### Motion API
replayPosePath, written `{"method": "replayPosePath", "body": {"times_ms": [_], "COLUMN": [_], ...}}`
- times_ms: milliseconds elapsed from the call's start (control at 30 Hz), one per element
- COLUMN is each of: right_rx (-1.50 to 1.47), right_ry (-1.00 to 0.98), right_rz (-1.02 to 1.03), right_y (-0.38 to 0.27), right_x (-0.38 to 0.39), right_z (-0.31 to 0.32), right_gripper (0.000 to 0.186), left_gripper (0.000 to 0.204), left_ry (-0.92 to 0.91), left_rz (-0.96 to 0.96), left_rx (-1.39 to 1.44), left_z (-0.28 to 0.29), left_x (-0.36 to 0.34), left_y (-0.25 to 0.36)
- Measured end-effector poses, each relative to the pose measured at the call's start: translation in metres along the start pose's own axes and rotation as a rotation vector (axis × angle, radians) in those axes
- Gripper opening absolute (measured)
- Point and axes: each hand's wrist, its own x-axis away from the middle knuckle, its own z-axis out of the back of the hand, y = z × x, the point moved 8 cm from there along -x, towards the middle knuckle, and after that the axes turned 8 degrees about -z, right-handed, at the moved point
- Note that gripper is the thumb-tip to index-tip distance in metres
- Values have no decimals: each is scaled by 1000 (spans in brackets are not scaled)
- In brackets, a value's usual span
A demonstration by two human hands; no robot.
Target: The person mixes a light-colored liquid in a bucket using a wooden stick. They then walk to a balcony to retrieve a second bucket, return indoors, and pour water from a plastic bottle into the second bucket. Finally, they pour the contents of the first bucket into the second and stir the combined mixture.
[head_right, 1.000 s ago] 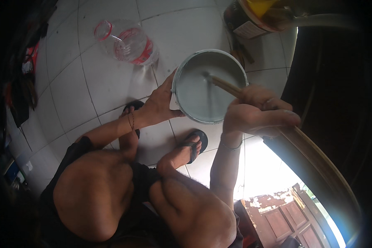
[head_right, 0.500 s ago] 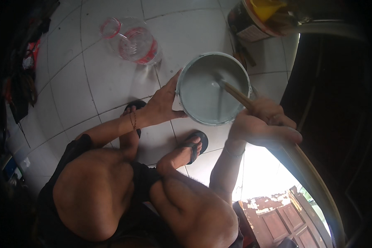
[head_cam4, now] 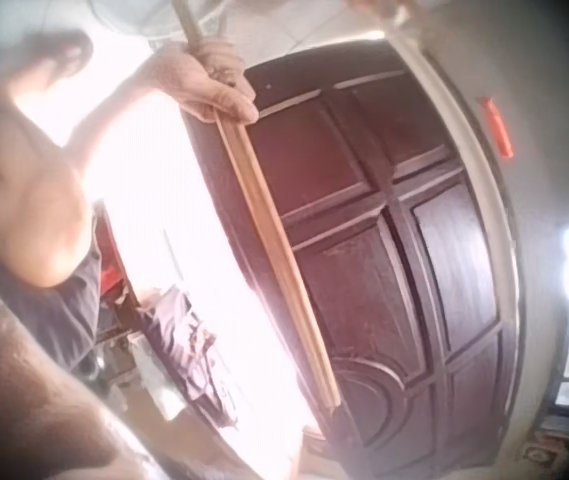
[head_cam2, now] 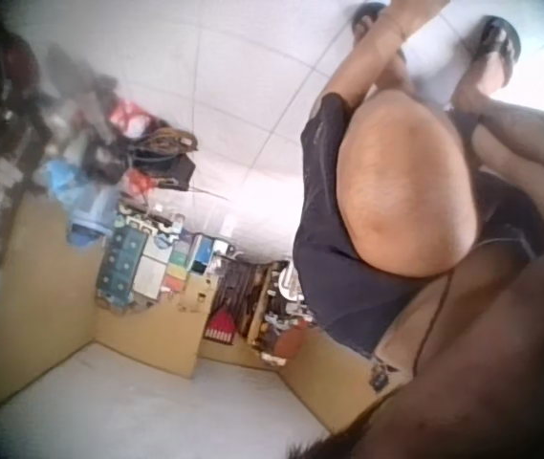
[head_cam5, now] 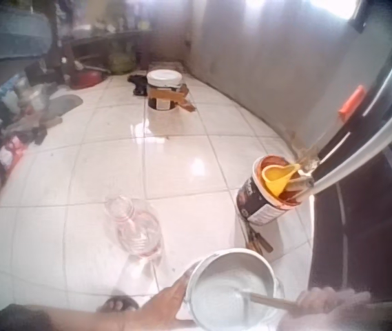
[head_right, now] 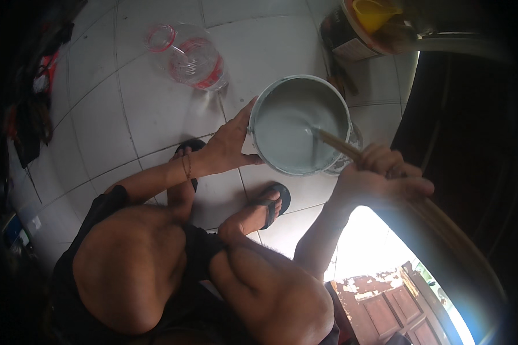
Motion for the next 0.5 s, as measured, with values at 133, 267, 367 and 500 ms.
{"method": "replayPosePath", "body": {"times_ms": [133,267,367,500], "right_rx": [-114,-186,22,60], "right_ry": [-222,-184,-68,-49], "right_rz": [-140,54,109,-88], "right_y": [-6,-7,-10,-8], "right_x": [44,40,11,17], "right_z": [-5,-21,-10,3], "right_gripper": [59,60,60,63], "left_gripper": [136,136,136,135], "left_ry": [23,9,20,54], "left_rz": [-49,-1,-15,-39], "left_rx": [-25,30,20,12], "left_z": [0,0,0,1], "left_x": [0,-1,-2,1], "left_y": [0,1,2,2]}}
